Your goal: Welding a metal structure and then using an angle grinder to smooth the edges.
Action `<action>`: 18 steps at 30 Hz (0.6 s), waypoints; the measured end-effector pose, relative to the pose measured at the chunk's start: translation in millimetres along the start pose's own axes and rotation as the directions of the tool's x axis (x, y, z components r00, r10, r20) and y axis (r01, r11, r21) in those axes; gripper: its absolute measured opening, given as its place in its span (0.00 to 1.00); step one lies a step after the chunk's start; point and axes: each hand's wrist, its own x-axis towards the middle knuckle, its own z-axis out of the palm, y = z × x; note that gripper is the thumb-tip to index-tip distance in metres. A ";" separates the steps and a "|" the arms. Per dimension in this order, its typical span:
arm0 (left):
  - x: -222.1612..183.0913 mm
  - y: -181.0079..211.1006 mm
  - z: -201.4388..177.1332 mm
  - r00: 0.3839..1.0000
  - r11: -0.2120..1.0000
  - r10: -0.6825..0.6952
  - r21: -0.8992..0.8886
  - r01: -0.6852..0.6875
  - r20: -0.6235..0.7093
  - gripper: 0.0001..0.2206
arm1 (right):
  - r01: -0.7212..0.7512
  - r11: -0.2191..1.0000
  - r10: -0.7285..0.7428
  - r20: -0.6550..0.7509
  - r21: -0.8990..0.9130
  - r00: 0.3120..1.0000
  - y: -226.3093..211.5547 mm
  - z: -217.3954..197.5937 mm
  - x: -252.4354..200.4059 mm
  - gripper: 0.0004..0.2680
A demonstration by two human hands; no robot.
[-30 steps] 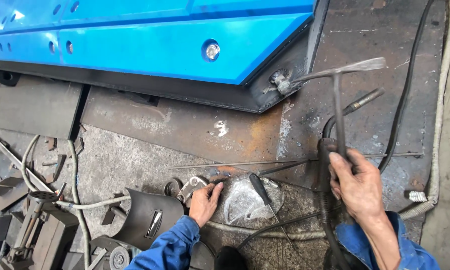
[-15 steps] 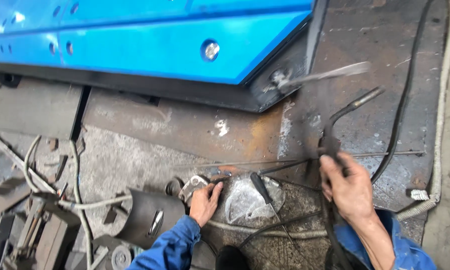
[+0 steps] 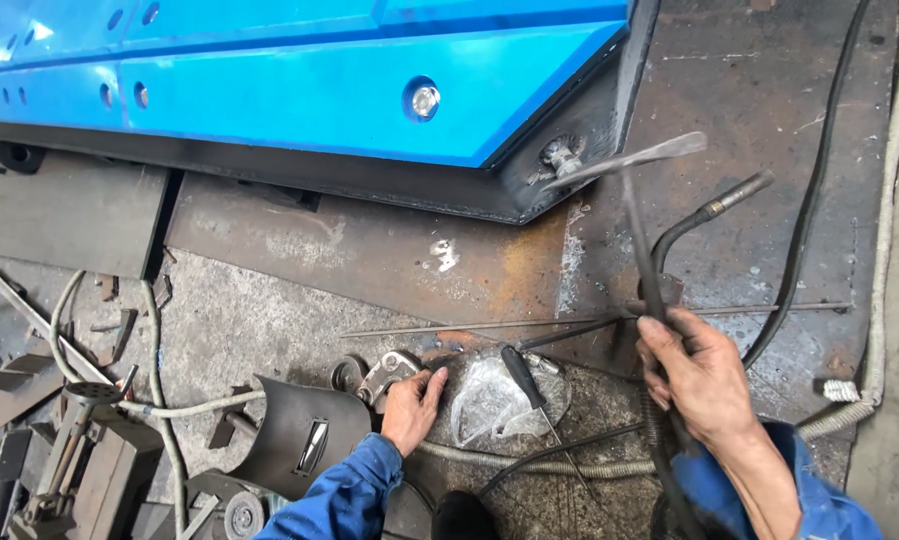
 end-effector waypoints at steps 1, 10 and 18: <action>-0.6 -0.3 1.2 1.000 1.000 -0.021 -0.023 0.021 -0.002 0.20 | -0.017 0.999 0.017 0.009 -0.038 1.000 -0.3 -0.8 -1.1 0.07; -0.9 -3.5 2.3 1.000 1.000 -0.004 -0.018 0.004 0.007 0.21 | -0.091 0.990 0.080 0.101 0.104 0.992 10.9 3.1 0.3 0.08; -0.6 -8.4 2.4 1.000 1.000 -0.027 -0.015 0.027 -0.003 0.21 | -0.139 0.983 0.135 0.036 0.120 0.990 9.3 8.1 -7.4 0.07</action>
